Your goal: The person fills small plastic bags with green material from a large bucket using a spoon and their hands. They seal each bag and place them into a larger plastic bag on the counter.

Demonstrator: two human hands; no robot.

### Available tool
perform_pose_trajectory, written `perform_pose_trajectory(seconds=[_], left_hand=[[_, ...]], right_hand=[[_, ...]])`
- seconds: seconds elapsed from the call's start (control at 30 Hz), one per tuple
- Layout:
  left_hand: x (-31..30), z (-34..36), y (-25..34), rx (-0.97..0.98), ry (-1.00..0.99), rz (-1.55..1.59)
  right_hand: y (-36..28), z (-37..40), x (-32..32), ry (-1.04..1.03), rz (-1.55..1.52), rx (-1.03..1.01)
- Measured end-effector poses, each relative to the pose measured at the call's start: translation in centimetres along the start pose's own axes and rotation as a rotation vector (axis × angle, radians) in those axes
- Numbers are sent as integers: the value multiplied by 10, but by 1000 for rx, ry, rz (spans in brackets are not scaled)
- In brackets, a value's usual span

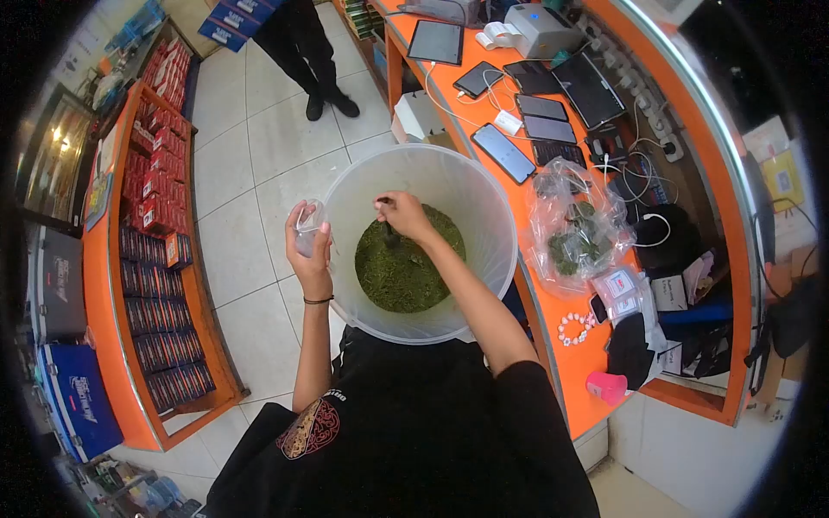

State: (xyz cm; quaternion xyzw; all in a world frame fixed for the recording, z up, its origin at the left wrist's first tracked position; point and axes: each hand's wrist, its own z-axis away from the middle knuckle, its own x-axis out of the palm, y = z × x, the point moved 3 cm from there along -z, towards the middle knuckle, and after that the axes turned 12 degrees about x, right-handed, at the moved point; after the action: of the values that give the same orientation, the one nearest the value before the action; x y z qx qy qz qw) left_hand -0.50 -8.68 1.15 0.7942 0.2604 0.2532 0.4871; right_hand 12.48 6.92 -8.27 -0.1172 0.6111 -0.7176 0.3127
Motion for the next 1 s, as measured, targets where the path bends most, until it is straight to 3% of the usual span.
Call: perform_pose_trajectory(seconds=[0.1,0.23,0.4,0.47,0.5,0.57,0.63,0.77,0.83,0.87,1.0], left_hand=[[0,0,-1,-34,18,61],[4,-2,6,43,-31,83],[3,-2,3,39,-21,53],[2,-3,3,39,-12,45],[2,-3,3,42,-12,44],[3,-2,4,-16,-5,81],[3,-3,1,19,-16,58],[2,-2,2,49,-43,-36],[1,-2,-5,84,-44,-26],[2,-3,-5,122,-37,-22],[5,-1,8,17,-51,49]], right_hand=[[48,-16,29,-63,178,158],[32,-11,33,161,475,-198],[29,-40,15,292,281,61],[30,-36,19,522,397,-425],[38,-32,23,522,395,-427],[58,-14,43,74,492,-123],[64,8,70,-91,529,10],[49,35,82,-258,442,36],[50,33,64,-322,-57,252],[48,34,49,-398,-167,261],[26,57,-7,-350,-341,436]])
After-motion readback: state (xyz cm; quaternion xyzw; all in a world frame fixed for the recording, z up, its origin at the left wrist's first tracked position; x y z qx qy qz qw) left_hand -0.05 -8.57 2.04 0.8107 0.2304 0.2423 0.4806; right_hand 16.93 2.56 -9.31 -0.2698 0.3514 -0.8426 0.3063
